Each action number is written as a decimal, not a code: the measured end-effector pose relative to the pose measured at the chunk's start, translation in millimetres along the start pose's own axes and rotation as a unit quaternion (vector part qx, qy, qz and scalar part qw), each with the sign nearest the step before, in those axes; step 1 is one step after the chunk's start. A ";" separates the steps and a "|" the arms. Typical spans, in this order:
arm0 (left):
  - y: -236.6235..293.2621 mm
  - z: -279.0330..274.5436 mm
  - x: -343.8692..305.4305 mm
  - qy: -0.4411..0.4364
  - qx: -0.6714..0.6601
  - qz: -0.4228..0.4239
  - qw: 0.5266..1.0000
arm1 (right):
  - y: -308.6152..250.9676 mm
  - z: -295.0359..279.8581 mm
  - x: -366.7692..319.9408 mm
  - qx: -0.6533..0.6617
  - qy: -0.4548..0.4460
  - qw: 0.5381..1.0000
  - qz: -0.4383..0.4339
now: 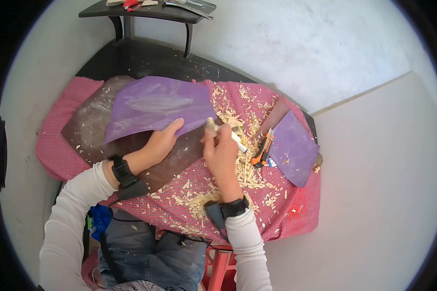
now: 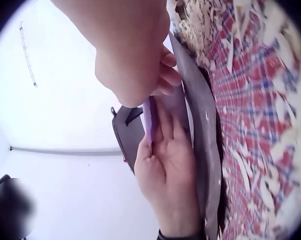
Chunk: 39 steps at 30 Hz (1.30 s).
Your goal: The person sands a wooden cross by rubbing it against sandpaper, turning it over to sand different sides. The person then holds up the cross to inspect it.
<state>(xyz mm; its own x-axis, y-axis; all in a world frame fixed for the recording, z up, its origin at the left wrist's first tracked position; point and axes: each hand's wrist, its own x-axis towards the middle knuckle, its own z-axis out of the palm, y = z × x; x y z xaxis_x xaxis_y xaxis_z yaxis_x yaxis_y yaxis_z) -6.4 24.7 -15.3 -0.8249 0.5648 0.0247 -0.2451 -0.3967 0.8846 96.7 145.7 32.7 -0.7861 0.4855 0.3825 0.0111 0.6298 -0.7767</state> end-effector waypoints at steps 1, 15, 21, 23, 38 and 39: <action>1.4 0.3 -0.2 -0.004 0.000 -0.005 1.000 | -3.3 3.2 -4.0 -0.010 -0.001 1.000 -0.009; -1.6 -4.6 4.9 -0.007 -0.007 -0.014 1.000 | 0.7 5.2 0.3 -0.066 -0.017 0.996 -0.058; 14.3 -1.1 -5.2 -0.004 0.056 -0.014 0.998 | -9.2 16.8 -12.5 -0.074 -0.044 0.990 -0.109; 0.3 -1.7 -0.5 0.014 0.050 -0.002 0.999 | -10.3 2.5 0.9 -0.101 -0.004 0.991 -0.082; 13.1 3.6 -7.9 0.001 0.103 0.033 0.994 | -25.3 11.1 -13.7 -0.079 -0.070 0.989 -0.105; 17.0 1.5 -9.4 -0.001 0.102 0.018 0.995 | -23.5 10.3 -9.1 -0.098 -0.060 0.988 -0.103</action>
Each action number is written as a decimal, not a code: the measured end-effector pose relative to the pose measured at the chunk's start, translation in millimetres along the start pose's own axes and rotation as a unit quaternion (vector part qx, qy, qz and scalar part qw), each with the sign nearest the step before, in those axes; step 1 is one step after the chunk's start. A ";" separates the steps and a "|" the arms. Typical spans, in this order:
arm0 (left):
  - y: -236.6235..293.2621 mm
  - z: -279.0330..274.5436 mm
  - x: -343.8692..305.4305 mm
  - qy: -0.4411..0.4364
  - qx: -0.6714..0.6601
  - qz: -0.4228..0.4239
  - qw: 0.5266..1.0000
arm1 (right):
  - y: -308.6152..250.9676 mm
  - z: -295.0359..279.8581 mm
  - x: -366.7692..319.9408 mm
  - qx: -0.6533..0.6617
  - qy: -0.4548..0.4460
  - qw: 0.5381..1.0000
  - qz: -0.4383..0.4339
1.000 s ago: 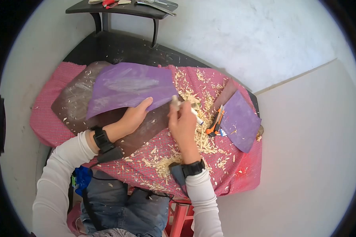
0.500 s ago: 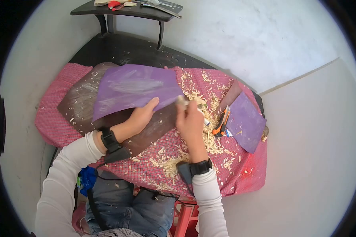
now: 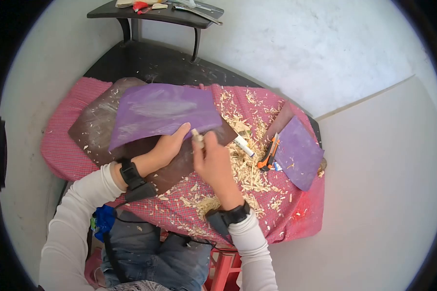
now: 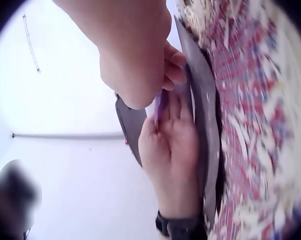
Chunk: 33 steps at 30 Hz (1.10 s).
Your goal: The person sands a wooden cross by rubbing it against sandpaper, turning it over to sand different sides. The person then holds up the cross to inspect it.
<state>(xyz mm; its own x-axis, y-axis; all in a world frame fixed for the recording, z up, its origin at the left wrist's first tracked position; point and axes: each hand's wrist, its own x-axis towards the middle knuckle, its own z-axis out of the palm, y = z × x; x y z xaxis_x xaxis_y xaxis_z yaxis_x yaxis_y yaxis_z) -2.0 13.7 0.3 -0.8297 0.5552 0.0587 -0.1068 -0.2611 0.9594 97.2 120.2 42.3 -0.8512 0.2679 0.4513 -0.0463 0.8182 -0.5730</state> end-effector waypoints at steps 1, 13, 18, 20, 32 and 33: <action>-2.6 -0.8 -0.5 0.014 0.014 0.001 1.000 | 6.6 -3.8 5.3 -0.019 0.010 1.000 0.009; -1.7 8.5 -3.1 0.031 0.076 0.038 0.996 | 18.9 -14.0 10.8 -0.039 0.028 0.995 0.087; -5.9 -3.1 0.4 -0.015 0.076 0.044 0.996 | -6.1 5.1 -1.9 -0.002 0.018 0.999 -0.031; -4.9 -1.8 -3.8 0.000 0.127 0.055 0.990 | 15.3 1.8 4.6 -0.008 0.058 0.998 0.009; 4.9 5.8 -9.0 0.077 0.084 0.042 0.993 | 57.3 -23.8 16.2 0.394 0.059 0.904 0.154; 6.3 5.7 -9.2 0.079 0.080 0.030 0.993 | 59.9 -25.0 15.8 0.407 0.051 0.899 0.153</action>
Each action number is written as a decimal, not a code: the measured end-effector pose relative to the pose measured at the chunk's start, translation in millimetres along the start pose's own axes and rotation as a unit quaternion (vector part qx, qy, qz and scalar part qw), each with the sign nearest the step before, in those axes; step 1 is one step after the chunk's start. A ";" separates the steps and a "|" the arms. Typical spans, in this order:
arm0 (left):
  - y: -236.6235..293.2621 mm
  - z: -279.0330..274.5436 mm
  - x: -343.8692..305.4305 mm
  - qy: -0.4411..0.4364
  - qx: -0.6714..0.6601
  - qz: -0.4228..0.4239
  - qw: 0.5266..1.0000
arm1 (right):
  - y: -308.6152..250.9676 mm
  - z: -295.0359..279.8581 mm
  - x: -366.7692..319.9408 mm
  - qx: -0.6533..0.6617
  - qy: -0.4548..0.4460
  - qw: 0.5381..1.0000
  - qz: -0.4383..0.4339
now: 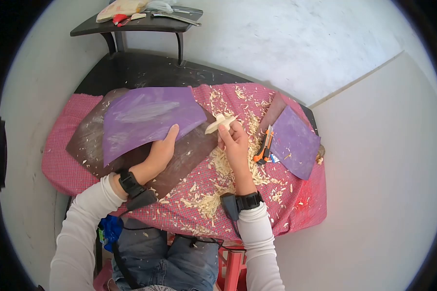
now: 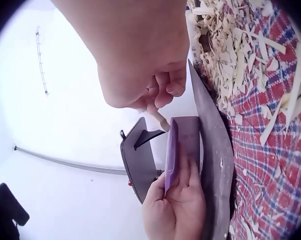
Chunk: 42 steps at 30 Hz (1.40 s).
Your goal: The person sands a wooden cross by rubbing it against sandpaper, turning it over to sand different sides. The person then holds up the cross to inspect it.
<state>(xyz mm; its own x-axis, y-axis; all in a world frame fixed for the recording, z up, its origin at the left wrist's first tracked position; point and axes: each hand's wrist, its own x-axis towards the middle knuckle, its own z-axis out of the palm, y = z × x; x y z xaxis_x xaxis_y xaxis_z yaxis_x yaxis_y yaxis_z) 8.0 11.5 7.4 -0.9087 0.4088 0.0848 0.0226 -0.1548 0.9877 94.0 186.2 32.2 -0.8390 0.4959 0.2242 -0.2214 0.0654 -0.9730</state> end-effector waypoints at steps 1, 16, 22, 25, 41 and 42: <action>-1.3 -0.9 1.0 -0.007 0.001 -0.006 1.000 | 0.9 -1.8 0.1 0.014 -0.010 1.000 0.004; -6.5 -1.8 4.3 -0.011 -0.032 -0.027 0.999 | -2.4 11.0 -7.3 0.065 -0.013 0.998 0.001; -6.5 -1.3 5.0 -0.011 -0.016 -0.041 0.999 | -12.4 15.6 -9.3 0.180 -0.075 0.980 0.036; -10.5 -2.0 6.7 -0.017 -0.024 -0.029 0.999 | -8.1 12.0 -9.0 0.154 -0.115 0.981 0.023; -23.0 -1.8 11.3 -0.019 -0.058 -0.057 0.996 | -10.6 13.5 -10.8 0.165 -0.132 0.976 0.045; -24.5 -2.2 12.1 -0.019 -0.059 -0.056 0.997 | -10.5 12.2 -10.6 0.176 -0.140 0.973 0.048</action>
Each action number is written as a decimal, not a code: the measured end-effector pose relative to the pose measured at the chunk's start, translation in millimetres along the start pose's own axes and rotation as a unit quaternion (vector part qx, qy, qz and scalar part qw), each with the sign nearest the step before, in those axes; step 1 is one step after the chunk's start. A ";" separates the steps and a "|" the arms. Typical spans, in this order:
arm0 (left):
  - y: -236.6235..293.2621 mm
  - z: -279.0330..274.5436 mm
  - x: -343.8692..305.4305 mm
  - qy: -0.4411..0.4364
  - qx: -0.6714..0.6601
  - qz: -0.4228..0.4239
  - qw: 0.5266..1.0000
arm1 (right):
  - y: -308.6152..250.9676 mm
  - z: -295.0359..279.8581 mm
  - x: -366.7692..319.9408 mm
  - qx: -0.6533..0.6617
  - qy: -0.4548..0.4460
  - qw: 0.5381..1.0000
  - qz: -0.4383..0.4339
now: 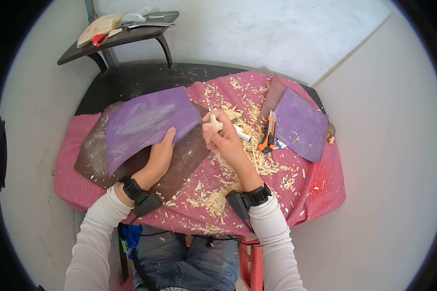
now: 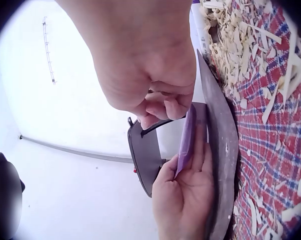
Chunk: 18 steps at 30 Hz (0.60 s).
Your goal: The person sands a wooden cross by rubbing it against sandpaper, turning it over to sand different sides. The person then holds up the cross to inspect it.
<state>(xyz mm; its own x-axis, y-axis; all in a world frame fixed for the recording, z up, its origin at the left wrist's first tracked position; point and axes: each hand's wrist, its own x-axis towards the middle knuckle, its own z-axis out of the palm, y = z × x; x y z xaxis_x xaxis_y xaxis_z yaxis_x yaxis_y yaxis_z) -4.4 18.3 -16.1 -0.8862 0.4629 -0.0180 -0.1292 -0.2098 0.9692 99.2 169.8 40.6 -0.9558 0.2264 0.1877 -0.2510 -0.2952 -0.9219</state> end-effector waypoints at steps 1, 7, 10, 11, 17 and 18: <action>-1.5 -0.4 0.6 -0.001 -0.003 -0.001 1.000 | -0.4 -1.0 -0.3 0.011 -0.008 1.000 0.003; 1.2 -1.4 -0.2 -0.016 -0.012 0.007 1.000 | -10.7 10.0 -5.0 -0.162 0.068 0.984 0.016; 3.5 -2.1 -1.2 -0.022 -0.002 0.005 1.000 | -6.3 5.6 -3.3 -0.167 0.049 0.985 -0.009; 1.3 -3.0 0.2 -0.022 -0.006 0.001 1.000 | -5.9 5.5 -3.8 -0.169 0.047 0.984 -0.016; -6.2 -3.3 3.2 -0.021 -0.024 0.011 0.999 | -6.5 3.8 -2.8 0.083 -0.011 0.996 0.026; -6.3 -3.5 3.5 -0.024 -0.027 0.014 0.999 | -4.3 6.8 -1.9 0.037 0.012 0.999 0.025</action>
<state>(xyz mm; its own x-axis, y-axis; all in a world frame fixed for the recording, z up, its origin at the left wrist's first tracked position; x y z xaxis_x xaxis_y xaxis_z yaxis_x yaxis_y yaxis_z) -8.3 18.2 -23.1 -0.8682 0.4958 0.0226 -0.1290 -0.2693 0.9544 101.1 164.3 46.5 -0.9636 0.2321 0.1323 -0.2140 -0.3738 -0.9025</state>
